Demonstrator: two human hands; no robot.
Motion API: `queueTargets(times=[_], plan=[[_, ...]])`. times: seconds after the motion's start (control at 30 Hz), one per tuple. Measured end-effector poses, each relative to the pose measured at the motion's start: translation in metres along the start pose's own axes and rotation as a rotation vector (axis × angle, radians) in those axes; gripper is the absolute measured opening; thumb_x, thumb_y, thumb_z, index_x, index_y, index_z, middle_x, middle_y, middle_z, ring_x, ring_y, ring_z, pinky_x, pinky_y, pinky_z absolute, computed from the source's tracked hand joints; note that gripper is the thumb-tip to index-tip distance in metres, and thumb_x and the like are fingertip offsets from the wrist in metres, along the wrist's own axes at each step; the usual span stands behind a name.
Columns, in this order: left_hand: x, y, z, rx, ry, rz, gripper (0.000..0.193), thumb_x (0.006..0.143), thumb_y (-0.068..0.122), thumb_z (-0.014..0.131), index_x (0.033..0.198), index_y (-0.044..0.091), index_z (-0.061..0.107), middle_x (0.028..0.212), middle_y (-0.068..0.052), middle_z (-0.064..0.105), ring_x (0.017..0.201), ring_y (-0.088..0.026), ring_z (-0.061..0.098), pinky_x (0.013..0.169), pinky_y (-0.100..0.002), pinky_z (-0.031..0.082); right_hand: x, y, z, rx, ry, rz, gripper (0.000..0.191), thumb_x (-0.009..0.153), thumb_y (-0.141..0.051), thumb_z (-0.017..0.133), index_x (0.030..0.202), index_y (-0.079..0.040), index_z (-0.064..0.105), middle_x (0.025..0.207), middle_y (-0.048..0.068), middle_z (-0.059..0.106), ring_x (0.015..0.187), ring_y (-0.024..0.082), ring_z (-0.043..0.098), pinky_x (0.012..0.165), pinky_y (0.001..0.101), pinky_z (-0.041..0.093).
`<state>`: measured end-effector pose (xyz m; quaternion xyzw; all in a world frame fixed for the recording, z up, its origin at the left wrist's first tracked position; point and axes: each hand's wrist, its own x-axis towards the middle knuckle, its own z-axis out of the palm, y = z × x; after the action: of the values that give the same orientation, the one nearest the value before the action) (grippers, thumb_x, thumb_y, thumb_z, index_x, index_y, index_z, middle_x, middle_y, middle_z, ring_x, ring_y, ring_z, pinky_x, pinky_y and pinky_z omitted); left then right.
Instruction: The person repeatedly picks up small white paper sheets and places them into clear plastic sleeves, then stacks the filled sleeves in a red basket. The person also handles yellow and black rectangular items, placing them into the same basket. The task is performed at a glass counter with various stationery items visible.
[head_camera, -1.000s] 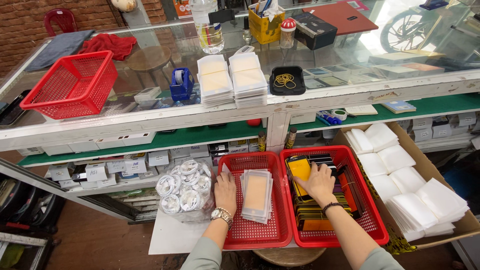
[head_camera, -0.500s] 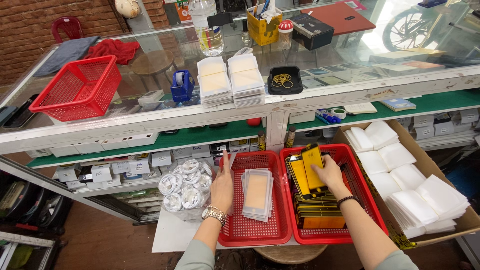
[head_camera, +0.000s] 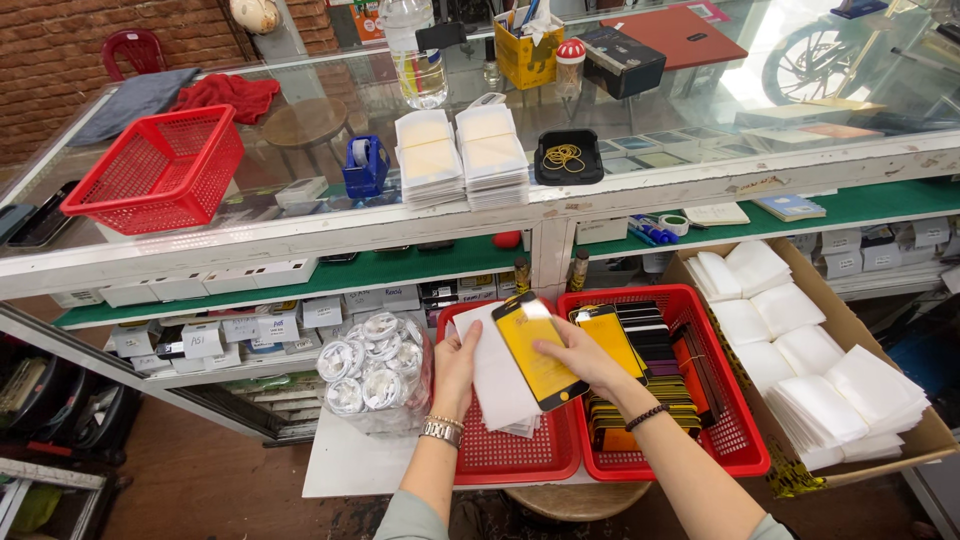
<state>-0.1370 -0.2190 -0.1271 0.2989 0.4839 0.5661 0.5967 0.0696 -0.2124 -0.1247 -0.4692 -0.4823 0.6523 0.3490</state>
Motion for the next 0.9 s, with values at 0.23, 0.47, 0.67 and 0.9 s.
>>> queueTargets(times=[0.23,0.47,0.67,0.9], plan=[[-0.016,0.005,-0.002,0.160,-0.054,0.117,0.026,0.088,0.022,0.077,0.098,-0.002,0.079,0.086,-0.007,0.078,0.069,-0.008,0.067,0.061,-0.023,0.052,0.014,-0.011,-0.007,0.541,0.280,-0.295,0.047,0.096,-0.006,0.056,0.142,-0.011,0.048,0.132,0.006,0.064,0.116,0.017,0.065,0.095,0.0349,0.056],[-0.014,-0.006,0.005,0.052,0.020,0.119,0.028,0.097,0.021,0.071,0.112,-0.002,0.074,0.097,-0.009,0.076,0.083,-0.015,0.065,0.072,-0.029,0.052,0.018,-0.023,-0.008,0.750,0.206,-0.427,0.041,0.101,-0.008,0.057,0.141,-0.011,0.049,0.133,0.006,0.062,0.123,0.021,0.059,0.103,0.0411,0.052],[0.001,-0.002,0.001,-0.674,0.104,0.090,0.044,0.098,0.015,0.055,0.141,0.004,0.050,0.141,-0.013,0.059,0.126,-0.025,0.062,0.105,-0.041,0.053,0.007,-0.001,0.007,0.338,0.197,0.122,0.047,0.098,-0.014,0.053,0.143,-0.020,0.046,0.133,0.004,0.063,0.121,0.020,0.062,0.101,0.0413,0.055],[-0.014,0.002,-0.008,0.249,0.304,0.573,0.060,0.095,0.011,0.064,0.148,-0.002,0.039,0.149,-0.022,0.049,0.136,-0.034,0.049,0.111,-0.049,0.041,0.005,0.001,-0.012,0.019,0.140,-0.071,0.045,0.097,-0.013,0.057,0.140,-0.005,0.047,0.122,0.016,0.070,0.108,0.022,0.068,0.091,0.0354,0.056]])
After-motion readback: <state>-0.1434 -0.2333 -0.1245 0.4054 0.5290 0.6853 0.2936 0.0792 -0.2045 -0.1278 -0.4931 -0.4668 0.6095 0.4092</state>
